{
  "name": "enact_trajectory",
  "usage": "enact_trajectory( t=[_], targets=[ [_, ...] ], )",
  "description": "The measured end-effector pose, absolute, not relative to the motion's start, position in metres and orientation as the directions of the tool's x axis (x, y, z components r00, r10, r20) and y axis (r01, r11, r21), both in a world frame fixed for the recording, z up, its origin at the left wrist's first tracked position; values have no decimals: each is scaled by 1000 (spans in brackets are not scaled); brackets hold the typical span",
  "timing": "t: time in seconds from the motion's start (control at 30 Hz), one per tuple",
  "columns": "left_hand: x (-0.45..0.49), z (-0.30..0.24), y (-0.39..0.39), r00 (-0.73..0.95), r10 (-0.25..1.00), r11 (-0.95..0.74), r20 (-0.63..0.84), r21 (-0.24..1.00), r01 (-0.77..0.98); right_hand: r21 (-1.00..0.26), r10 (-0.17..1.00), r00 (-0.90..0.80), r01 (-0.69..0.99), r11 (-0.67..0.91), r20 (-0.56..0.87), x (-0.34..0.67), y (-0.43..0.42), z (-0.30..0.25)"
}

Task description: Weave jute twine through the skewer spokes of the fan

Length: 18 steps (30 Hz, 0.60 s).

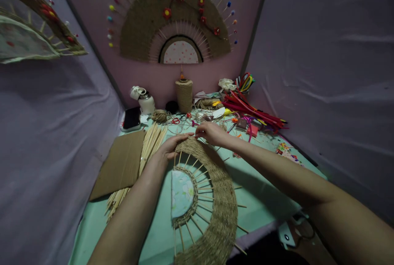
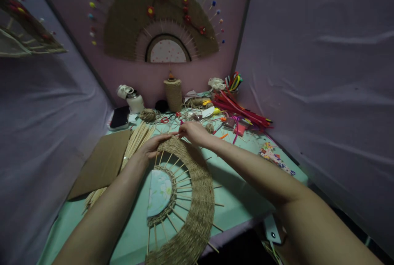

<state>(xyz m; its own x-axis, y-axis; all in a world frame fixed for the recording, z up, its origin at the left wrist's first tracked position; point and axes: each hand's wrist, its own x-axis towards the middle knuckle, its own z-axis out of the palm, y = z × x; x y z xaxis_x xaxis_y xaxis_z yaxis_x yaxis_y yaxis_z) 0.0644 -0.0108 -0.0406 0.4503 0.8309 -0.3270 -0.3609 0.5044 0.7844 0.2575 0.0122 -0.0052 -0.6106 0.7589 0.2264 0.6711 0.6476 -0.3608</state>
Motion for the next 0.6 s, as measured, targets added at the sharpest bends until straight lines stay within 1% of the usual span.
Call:
enact_trajectory(
  t=[0.1,0.23,0.3,0.43,0.6],
  targets=[
    [64,-41,-9,465,828,504,-315,780,-370,-290,669,-716,609,738,198,256,24,7],
    [64,-39,-9,443,841,489,-310,787,-376,-255,645,-749,600,758,154,253,33,17],
    [65,-38,-10,436,843,488,-316,789,-373,-287,644,-757,596,750,111,252,35,19],
    [67,-35,-12,431,845,482,-316,798,-362,-408,628,-778,575,709,-6,251,39,23],
    [70,-27,-15,430,857,448,-286,825,-344,-457,599,-794,573,680,-104,249,48,33]
  ],
)
